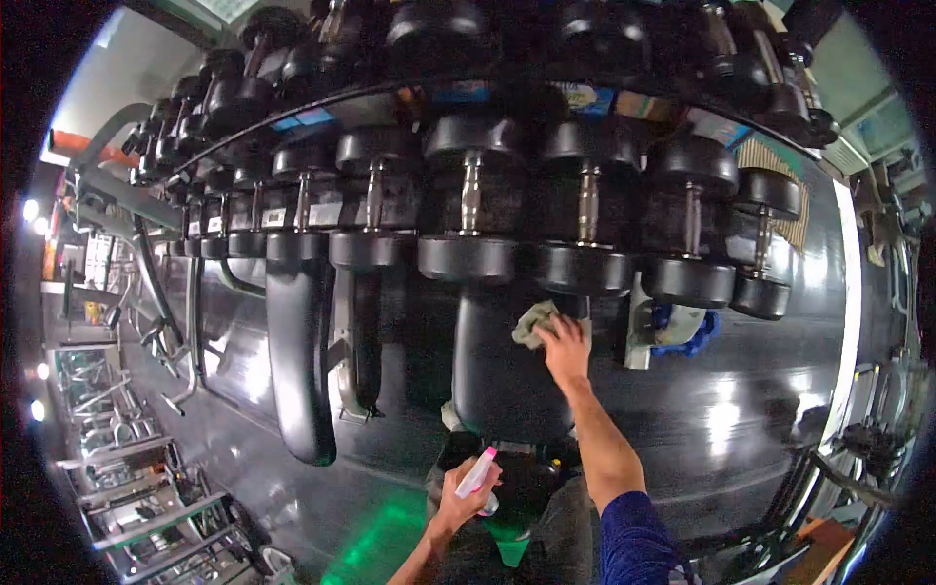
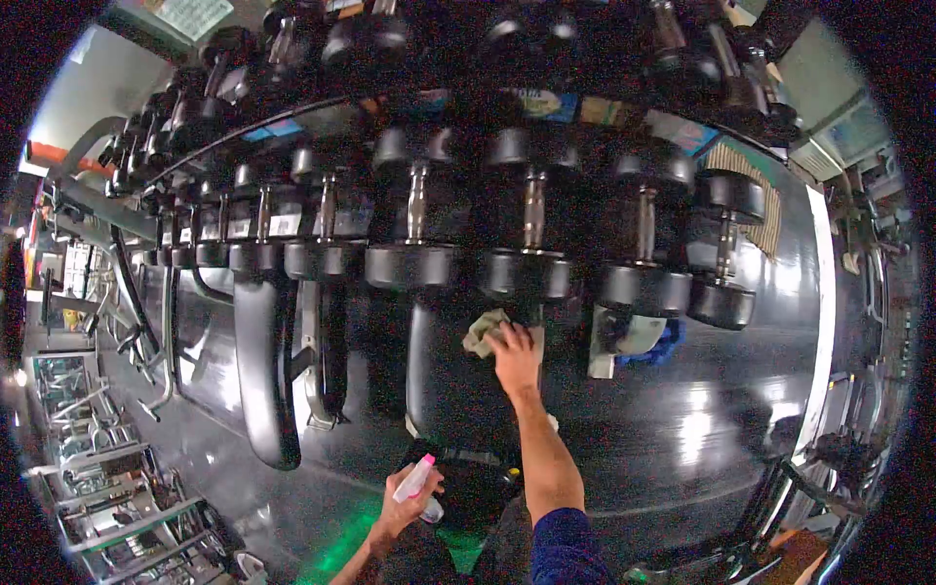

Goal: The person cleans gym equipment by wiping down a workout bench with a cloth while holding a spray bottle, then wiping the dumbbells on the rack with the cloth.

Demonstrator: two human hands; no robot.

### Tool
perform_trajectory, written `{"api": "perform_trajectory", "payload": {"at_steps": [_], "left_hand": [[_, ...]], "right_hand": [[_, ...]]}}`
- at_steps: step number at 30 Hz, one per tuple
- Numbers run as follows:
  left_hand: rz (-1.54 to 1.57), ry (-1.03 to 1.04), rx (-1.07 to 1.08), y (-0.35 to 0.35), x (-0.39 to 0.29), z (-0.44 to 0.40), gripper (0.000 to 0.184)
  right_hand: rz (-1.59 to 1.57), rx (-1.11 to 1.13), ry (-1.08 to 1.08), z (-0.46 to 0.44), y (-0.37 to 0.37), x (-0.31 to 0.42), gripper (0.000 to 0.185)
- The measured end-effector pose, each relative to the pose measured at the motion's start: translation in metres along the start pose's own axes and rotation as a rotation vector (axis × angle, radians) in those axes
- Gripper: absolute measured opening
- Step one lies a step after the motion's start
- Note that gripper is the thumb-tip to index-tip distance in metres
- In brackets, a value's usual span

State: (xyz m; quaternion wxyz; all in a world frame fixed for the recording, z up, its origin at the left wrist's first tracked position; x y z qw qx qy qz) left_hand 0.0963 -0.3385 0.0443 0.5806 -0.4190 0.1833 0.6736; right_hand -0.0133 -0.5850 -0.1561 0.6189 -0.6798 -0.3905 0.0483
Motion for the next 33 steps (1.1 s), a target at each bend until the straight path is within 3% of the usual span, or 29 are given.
{"api": "perform_trajectory", "payload": {"at_steps": [6,8,10,12,15,18,21,25,27,31,32,33], "left_hand": [[-0.034,-0.013,-0.008,-0.021,0.011,-0.012,0.013],[-0.027,-0.055,0.0,-0.025,0.019,-0.011,0.011],[-0.025,-0.068,0.004,-0.031,0.023,-0.006,0.01],[-0.019,-0.045,0.01,-0.035,0.023,-0.003,0.01],[0.002,-0.04,0.059,-0.039,0.038,0.001,0.014],[0.058,-0.067,0.041,-0.043,0.037,0.003,0.014],[0.065,-0.069,0.024,-0.045,0.04,0.002,0.012],[0.093,-0.105,0.015,-0.04,0.046,0.004,0.01],[0.073,-0.068,0.019,-0.04,0.043,0.006,0.009],[0.12,-0.066,0.05,-0.037,0.041,0.012,0.018],[0.158,-0.057,0.032,-0.036,0.038,0.014,0.017],[0.194,-0.046,0.01,-0.034,0.031,0.015,0.015]], "right_hand": [[0.071,-0.101,0.273,-0.009,0.02,-0.027,0.024],[0.147,-0.221,0.598,-0.018,0.037,-0.032,0.02],[-0.084,-0.321,0.903,-0.031,0.038,-0.048,0.027],[-0.082,-0.407,1.02,-0.043,0.041,-0.059,0.03],[-0.017,-0.351,0.804,-0.049,0.047,-0.059,0.037],[0.268,-0.273,0.695,-0.055,0.057,-0.048,0.032],[0.322,-0.168,0.633,-0.054,0.062,-0.037,0.026],[0.193,-0.33,0.464,-0.069,0.07,-0.005,0.019],[-0.033,-0.284,0.458,-0.088,0.062,0.044,0.019],[-0.001,0.116,0.109,-0.106,0.102,0.107,0.03],[-0.014,0.374,0.025,-0.113,0.098,0.118,0.034],[0.031,0.391,-0.043,-0.113,0.106,0.119,0.034]]}}
Point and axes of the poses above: each hand's wrist, its own z-axis away from the middle knuckle, its own y-axis out of the palm, x = y × z, the point moved 1 cm from there along -z, towards the middle knuckle, and after that the axes turned 2 degrees about -z, right-handed, at the moved point
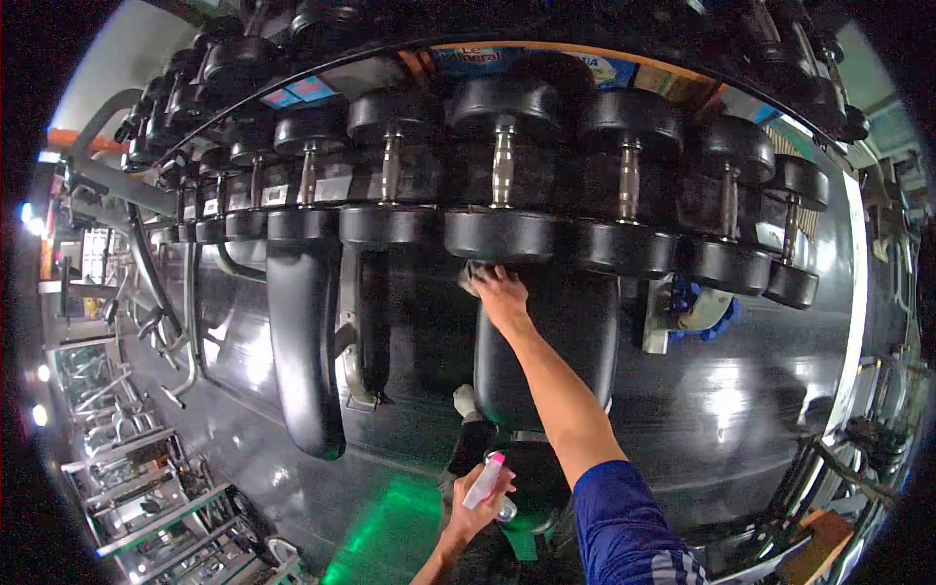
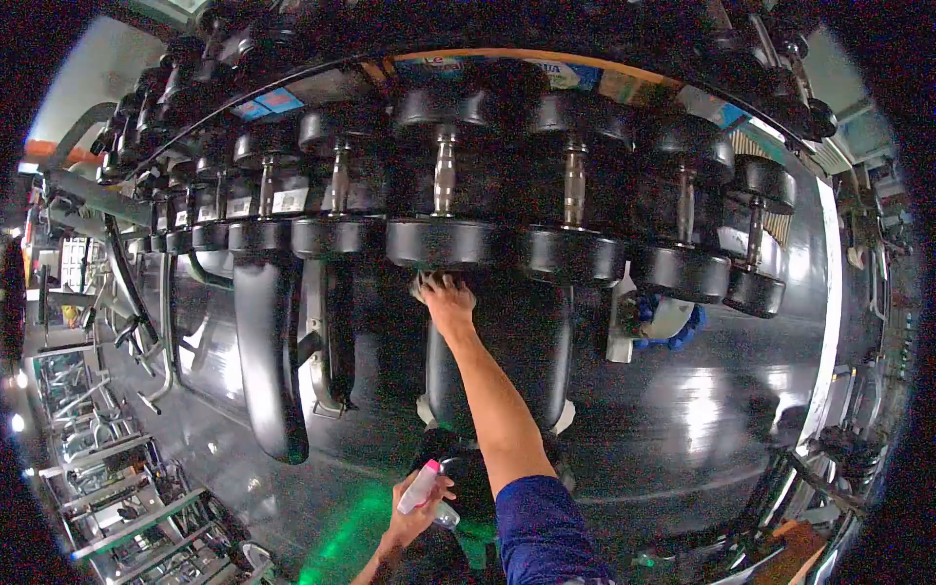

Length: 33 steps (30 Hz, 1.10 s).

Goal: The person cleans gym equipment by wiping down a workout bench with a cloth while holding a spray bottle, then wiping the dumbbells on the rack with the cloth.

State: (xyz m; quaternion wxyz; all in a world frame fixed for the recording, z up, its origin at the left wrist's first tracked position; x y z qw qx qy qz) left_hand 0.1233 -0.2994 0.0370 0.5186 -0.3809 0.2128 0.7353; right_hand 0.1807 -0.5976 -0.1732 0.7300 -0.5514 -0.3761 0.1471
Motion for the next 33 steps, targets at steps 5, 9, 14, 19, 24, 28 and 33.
{"api": "perform_trajectory", "payload": {"at_steps": [5,9,14,19,24,28,33], "left_hand": [[0.063,-0.01,0.037,0.005,-0.019,0.008,0.014],[-0.032,-0.009,0.026,0.004,-0.033,0.015,0.013],[-0.094,0.136,0.011,0.008,-0.047,0.029,0.016],[0.0,0.158,-0.016,0.024,-0.063,0.057,0.018],[-0.055,0.063,-0.042,0.044,-0.086,0.118,0.016],[-0.096,0.092,0.024,0.048,-0.086,0.163,0.018],[-0.062,0.227,0.104,0.024,-0.052,0.205,0.018]], "right_hand": [[-0.041,-0.169,-0.039,0.031,-0.011,-0.039,0.038],[0.07,-0.427,0.263,0.116,-0.059,-0.108,0.031],[-0.575,-0.124,1.117,0.237,-0.023,-0.198,0.026],[-1.657,-0.396,1.365,0.369,-0.02,-0.187,0.03],[-2.42,-0.339,1.146,0.438,-0.115,-0.1,0.041],[-2.379,-0.242,1.052,0.474,-0.156,-0.048,0.044],[-2.344,-0.48,0.772,0.508,-0.231,0.03,0.047]]}}
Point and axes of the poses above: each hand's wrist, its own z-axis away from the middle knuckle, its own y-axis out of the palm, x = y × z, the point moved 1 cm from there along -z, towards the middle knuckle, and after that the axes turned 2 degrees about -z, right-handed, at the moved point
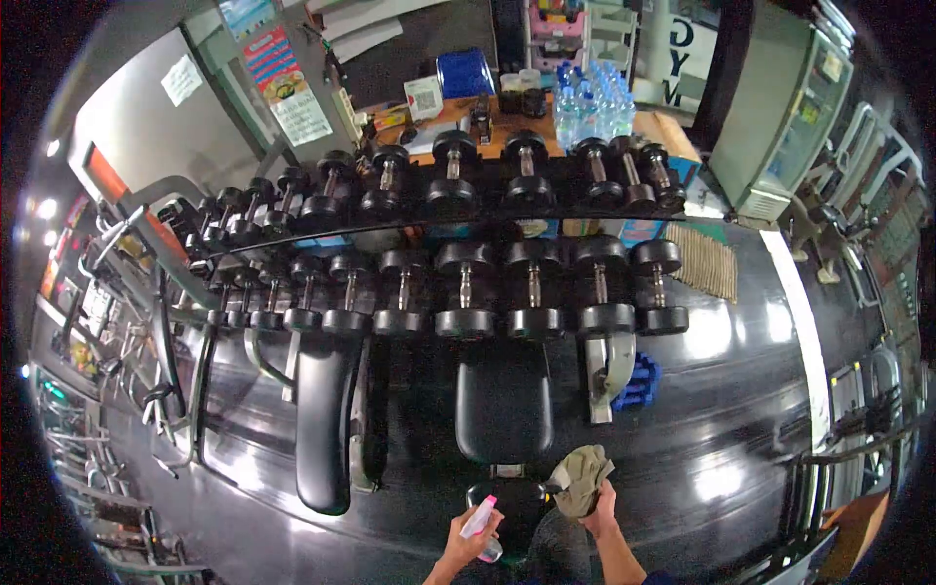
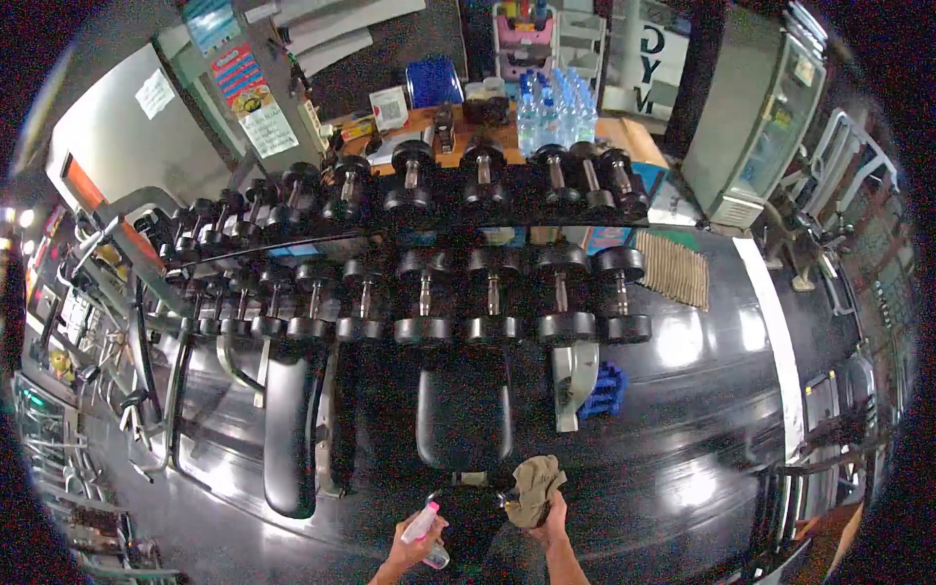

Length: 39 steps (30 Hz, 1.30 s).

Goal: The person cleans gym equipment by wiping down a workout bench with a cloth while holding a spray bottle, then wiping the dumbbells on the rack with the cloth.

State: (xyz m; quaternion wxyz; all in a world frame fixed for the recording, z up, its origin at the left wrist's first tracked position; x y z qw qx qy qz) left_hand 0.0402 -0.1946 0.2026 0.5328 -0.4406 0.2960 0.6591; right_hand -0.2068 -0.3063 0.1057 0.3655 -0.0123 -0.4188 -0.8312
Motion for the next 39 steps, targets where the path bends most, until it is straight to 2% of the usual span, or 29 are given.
{"api": "perform_trajectory", "payload": {"at_steps": [1,4,8,10,11,13,17,18,20,22,23,26,30,31,33,35,36,38,39], "left_hand": [[0.005,0.021,0.017,-0.007,0.009,0.011,0.018],[0.01,0.064,0.059,-0.033,0.013,0.045,0.016],[0.081,0.145,0.066,-0.068,-0.003,0.102,0.014],[0.051,0.182,0.083,-0.085,0.008,0.123,0.014],[0.059,0.177,0.093,-0.091,0.009,0.134,0.014],[0.079,0.191,0.096,-0.096,0.004,0.157,0.015],[-0.011,0.41,0.085,-0.092,0.004,0.186,0.015],[0.085,0.361,0.098,-0.088,-0.003,0.198,0.017],[0.061,0.346,0.065,-0.077,-0.017,0.22,0.016],[0.103,0.347,0.001,-0.062,-0.006,0.236,0.016],[0.126,0.359,-0.037,-0.053,0.001,0.24,0.016],[0.155,0.254,-0.123,-0.021,0.026,0.251,0.016],[0.299,0.211,-0.195,0.037,0.027,0.282,0.017],[0.3,0.189,-0.196,0.049,0.03,0.286,0.025],[0.282,0.224,-0.172,0.07,0.033,0.295,0.032],[0.235,0.256,-0.117,0.085,0.03,0.304,0.046],[0.233,0.304,-0.117,0.094,0.026,0.308,0.046],[0.228,0.385,-0.113,0.109,0.019,0.32,0.047],[0.194,0.391,-0.115,0.115,0.018,0.325,0.047]], "right_hand": [[0.154,0.025,-0.093,0.009,-0.004,-0.006,0.05],[0.076,-0.036,-0.096,0.062,0.014,-0.026,0.055],[0.099,0.038,-0.295,0.098,-0.005,-0.07,0.054],[0.09,0.06,-0.402,0.146,0.033,-0.082,0.053],[0.11,-0.024,-0.401,0.153,0.017,-0.088,0.052],[0.046,0.035,-0.433,0.194,0.044,-0.089,0.051],[0.015,0.079,-0.421,0.234,0.04,-0.079,0.047],[0.026,0.061,-0.403,0.248,0.029,-0.083,0.046],[0.003,0.083,-0.408,0.256,0.013,-0.078,0.046],[0.014,0.094,-0.417,0.272,0.003,-0.074,0.046],[-0.07,0.146,-0.35,0.284,0.002,-0.069,0.045],[-0.067,0.212,-0.29,0.304,-0.025,-0.046,0.043],[-0.057,0.183,-0.21,0.334,-0.062,-0.005,0.043],[0.035,0.251,-0.22,0.346,-0.067,0.009,0.044],[0.634,0.333,-0.526,0.376,-0.07,0.036,0.043],[0.805,0.373,-0.532,0.389,-0.081,0.063,0.042],[0.89,0.394,-0.538,0.396,-0.086,0.076,0.041],[0.312,0.317,-0.061,0.372,-0.138,0.089,0.041],[0.48,0.328,-0.133,0.384,-0.129,0.098,0.041]]}}
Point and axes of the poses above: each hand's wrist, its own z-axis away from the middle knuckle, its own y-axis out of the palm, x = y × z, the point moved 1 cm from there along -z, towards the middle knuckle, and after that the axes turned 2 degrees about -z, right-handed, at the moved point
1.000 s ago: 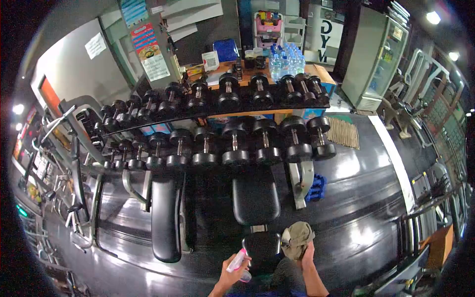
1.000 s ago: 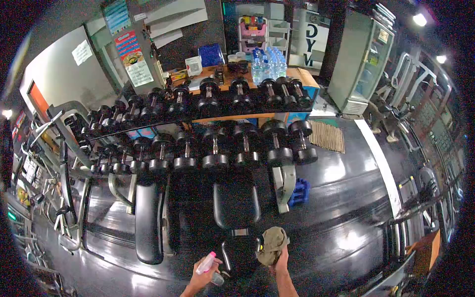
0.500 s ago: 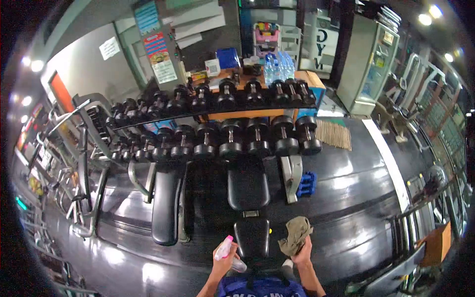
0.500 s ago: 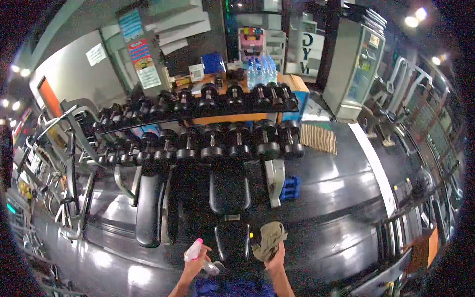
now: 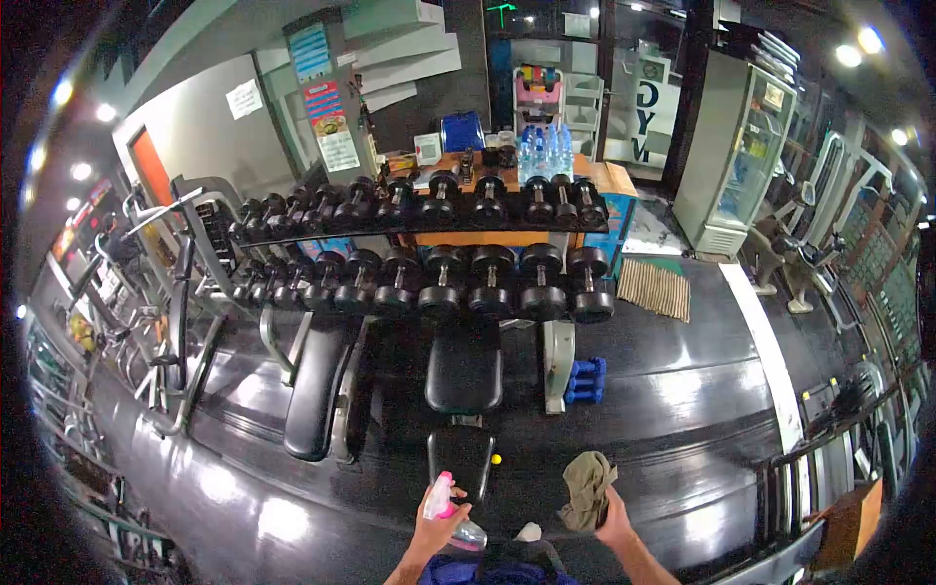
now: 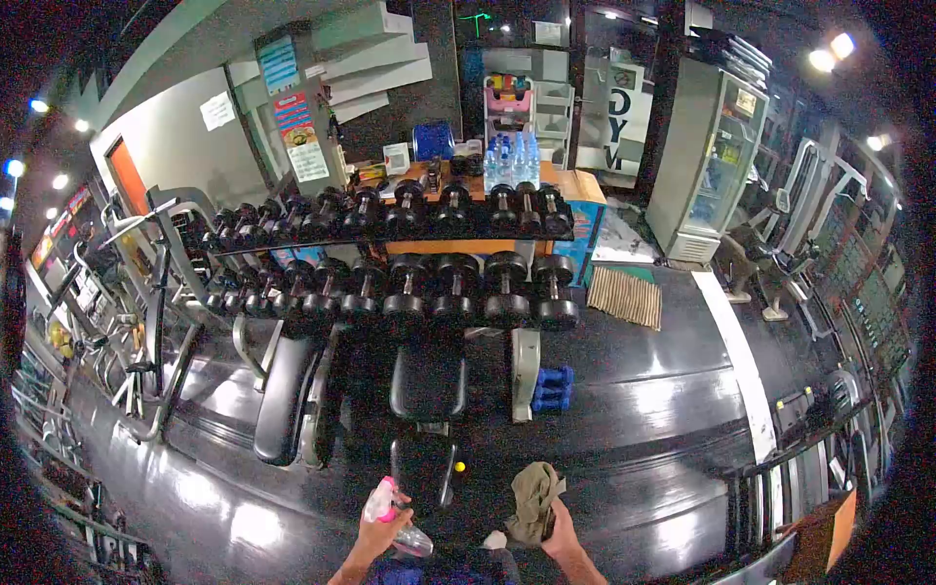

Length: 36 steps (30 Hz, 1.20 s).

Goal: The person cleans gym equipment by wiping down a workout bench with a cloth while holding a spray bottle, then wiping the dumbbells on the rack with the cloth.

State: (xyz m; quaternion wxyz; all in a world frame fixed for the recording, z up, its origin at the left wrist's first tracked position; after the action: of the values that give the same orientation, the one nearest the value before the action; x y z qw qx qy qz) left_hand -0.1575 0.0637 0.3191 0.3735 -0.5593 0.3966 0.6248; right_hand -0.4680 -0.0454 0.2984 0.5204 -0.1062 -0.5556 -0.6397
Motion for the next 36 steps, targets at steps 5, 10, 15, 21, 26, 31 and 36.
{"api": "perform_trajectory", "payload": {"at_steps": [5,10,15,21,26,31,36], "left_hand": [[-0.122,0.047,0.046,0.024,-0.044,0.015,0.034],[-0.271,0.169,0.194,0.047,-0.053,0.002,0.015],[-0.226,0.257,0.188,0.069,-0.043,-0.019,0.014],[-0.061,0.07,0.171,0.09,-0.038,-0.058,0.019],[-0.002,0.06,0.146,0.102,-0.023,-0.12,0.017],[0.013,0.072,0.092,0.115,-0.034,-0.202,0.018],[0.034,0.08,0.078,0.119,-0.034,-0.271,0.019]], "right_hand": [[0.081,0.099,0.048,0.016,-0.021,0.029,0.042],[0.393,-0.01,-0.372,-0.004,-0.024,0.018,0.04],[-0.458,-0.12,-0.065,-0.043,-0.017,0.013,0.044],[0.665,-0.224,-0.501,-0.083,-0.055,0.0,0.042],[0.693,-0.131,-0.499,-0.121,-0.026,0.052,0.036],[0.975,-0.165,-0.656,-0.2,-0.048,0.076,0.066],[0.259,-0.139,-0.234,-0.247,0.012,0.134,0.056]]}}
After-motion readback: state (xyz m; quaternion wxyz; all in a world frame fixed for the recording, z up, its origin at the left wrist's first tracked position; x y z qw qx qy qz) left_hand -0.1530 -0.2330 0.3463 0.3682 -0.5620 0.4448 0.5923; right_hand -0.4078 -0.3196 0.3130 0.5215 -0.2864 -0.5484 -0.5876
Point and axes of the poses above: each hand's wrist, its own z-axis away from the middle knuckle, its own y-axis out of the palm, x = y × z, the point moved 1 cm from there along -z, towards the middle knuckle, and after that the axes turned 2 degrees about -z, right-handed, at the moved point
